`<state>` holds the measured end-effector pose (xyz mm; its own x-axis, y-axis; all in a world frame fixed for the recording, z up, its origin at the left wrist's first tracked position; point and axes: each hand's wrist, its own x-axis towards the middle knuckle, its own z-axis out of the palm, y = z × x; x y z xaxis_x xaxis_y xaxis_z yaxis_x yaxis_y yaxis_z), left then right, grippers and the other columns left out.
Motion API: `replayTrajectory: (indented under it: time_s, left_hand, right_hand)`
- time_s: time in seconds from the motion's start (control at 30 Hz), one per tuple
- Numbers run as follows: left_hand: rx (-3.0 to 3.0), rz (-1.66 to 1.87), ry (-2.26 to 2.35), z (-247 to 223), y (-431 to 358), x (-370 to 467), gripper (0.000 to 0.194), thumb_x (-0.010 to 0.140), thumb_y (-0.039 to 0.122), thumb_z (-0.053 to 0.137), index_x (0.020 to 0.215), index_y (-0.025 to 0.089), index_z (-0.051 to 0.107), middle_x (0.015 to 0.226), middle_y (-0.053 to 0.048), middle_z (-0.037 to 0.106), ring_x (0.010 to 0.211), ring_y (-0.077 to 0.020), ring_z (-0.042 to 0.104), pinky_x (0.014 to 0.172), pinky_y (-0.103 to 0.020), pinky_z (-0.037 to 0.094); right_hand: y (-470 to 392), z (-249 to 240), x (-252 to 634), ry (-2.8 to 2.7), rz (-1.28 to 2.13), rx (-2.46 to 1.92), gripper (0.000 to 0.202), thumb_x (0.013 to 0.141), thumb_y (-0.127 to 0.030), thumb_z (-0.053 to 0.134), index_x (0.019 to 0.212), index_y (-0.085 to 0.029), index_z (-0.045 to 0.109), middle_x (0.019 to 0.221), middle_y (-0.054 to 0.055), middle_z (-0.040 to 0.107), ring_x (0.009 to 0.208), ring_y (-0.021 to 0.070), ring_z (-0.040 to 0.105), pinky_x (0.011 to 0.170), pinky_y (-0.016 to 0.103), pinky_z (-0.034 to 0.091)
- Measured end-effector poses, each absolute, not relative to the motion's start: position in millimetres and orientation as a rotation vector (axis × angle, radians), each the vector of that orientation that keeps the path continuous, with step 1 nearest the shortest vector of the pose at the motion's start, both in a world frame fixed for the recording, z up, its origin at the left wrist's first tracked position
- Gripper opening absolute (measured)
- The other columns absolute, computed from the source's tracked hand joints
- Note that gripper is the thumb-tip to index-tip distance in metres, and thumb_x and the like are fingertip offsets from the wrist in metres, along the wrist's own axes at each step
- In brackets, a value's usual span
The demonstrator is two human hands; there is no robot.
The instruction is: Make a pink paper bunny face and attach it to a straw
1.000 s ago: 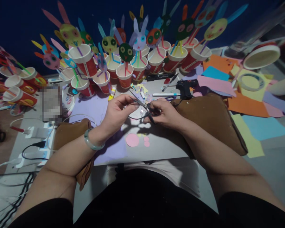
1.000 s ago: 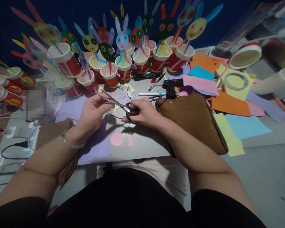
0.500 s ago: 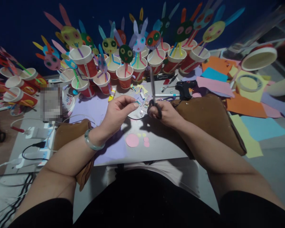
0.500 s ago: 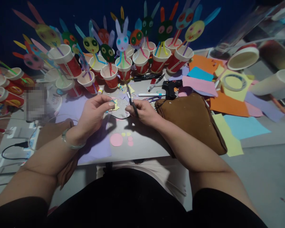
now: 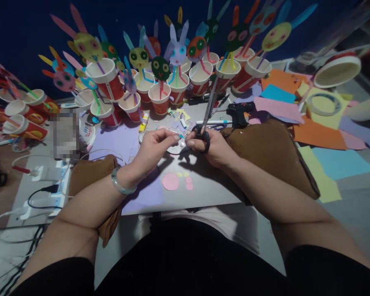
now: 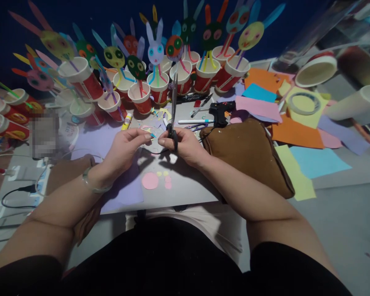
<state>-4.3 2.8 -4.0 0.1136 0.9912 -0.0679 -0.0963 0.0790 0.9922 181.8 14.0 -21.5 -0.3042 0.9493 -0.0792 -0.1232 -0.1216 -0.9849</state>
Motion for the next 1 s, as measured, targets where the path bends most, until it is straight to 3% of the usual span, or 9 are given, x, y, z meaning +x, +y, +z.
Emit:
replayTrajectory:
  time_s: [0.33, 0.63, 1.0]
  left_hand:
    - [1.184, 1.047, 1.152, -9.7, 0.1, -3.4, 0.018, 0.076, 0.032, 0.078, 0.068, 0.017, 0.071, 0.065, 0.001, 0.068, 0.062, -0.0093, 0.058, 0.06, -0.023, 0.046]
    - [1.155, 0.975, 1.136, -13.9, -1.1, -2.5, 0.019, 0.077, 0.035, 0.076, 0.073, 0.017, 0.072, 0.068, 0.001, 0.068, 0.063, -0.01, 0.058, 0.055, -0.022, 0.046]
    - [1.127, 1.034, 1.155, -8.3, 1.6, -0.2, 0.014, 0.075, 0.031, 0.073, 0.071, 0.018, 0.072, 0.064, 0.001, 0.066, 0.063, -0.01, 0.058, 0.059, -0.023, 0.047]
  right_hand:
    - [10.9, -20.1, 178.1, -1.237, 1.515, -1.024, 0.034, 0.058, -0.04, 0.089, 0.069, -0.017, 0.065, 0.064, -0.004, 0.055, 0.061, 0.0093, 0.042, 0.061, 0.027, 0.035]
    - [10.0, -23.4, 179.2, -1.309, 1.514, -1.046, 0.035, 0.065, -0.042, 0.085, 0.066, -0.018, 0.06, 0.059, -0.005, 0.049, 0.059, 0.0091, 0.039, 0.06, 0.027, 0.031]
    - [15.0, -26.1, 179.5, -1.222, 1.587, -1.0, 0.032, 0.066, -0.038, 0.082, 0.061, -0.018, 0.058, 0.057, -0.005, 0.05, 0.056, 0.0086, 0.041, 0.059, 0.028, 0.03]
